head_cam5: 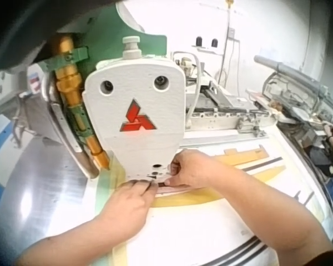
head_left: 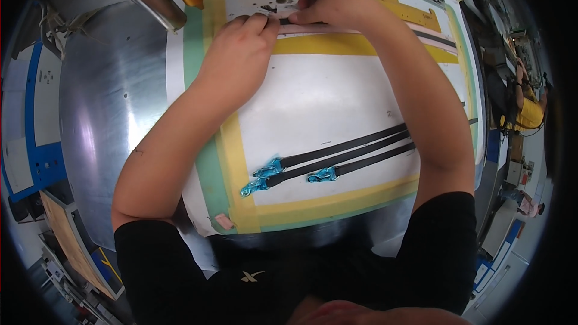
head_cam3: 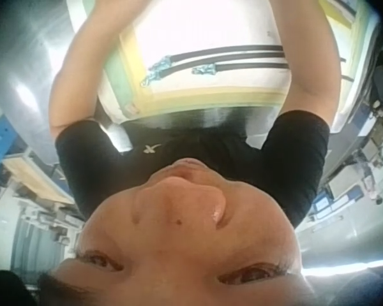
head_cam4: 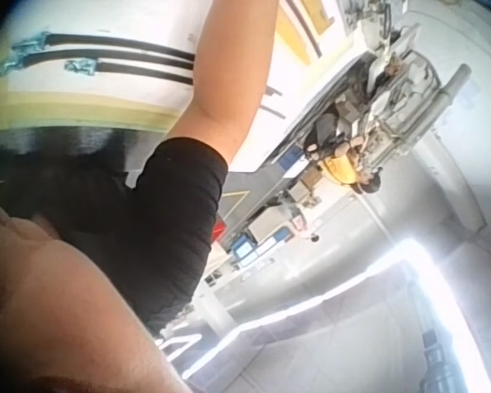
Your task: The recorder is using an industrial sewing machine to process long black straps.
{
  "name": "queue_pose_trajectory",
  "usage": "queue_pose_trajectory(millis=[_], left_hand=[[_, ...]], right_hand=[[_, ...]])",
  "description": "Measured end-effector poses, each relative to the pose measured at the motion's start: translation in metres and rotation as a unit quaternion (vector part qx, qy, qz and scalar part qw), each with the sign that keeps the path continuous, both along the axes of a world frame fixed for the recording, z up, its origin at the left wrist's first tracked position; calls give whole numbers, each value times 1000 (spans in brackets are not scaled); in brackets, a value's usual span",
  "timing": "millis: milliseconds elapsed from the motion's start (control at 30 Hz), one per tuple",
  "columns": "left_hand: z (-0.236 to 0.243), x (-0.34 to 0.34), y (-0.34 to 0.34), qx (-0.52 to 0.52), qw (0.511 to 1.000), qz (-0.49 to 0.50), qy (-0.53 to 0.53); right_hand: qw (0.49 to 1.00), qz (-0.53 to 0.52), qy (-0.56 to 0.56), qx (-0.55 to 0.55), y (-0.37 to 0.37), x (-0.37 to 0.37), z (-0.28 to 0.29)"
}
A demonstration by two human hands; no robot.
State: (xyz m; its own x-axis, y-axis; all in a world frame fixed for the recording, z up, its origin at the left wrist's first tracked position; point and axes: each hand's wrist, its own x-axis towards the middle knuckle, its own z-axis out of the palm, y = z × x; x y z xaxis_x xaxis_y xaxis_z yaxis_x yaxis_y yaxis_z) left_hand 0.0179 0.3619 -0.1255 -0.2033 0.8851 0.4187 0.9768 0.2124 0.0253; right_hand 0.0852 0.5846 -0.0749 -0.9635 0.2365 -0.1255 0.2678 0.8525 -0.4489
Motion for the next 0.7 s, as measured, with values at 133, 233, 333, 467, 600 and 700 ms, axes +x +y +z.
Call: queue_pose_trajectory(millis=[133,233,333,467,600,700], left_hand=[[-1,1,0,0,1000,-3,0],[-1,2,0,4,1000,-1,7],[2,6,1,-15,1000,8,7],[4,11,2,-25,999,24,31],[9,12,1,-79,995,66,9],[6,8,0,-71,995,64,31]], right_hand=[[1000,14,3,-11,5,0,-2],[1000,17,9,-16,6,0,-3],[999,34,18,11,5,-2,-6],[1000,11,-3,29,-3,0,-4],[993,-7,-58,107,-5,2,19],[980,-55,-109,158,6,23,34]])
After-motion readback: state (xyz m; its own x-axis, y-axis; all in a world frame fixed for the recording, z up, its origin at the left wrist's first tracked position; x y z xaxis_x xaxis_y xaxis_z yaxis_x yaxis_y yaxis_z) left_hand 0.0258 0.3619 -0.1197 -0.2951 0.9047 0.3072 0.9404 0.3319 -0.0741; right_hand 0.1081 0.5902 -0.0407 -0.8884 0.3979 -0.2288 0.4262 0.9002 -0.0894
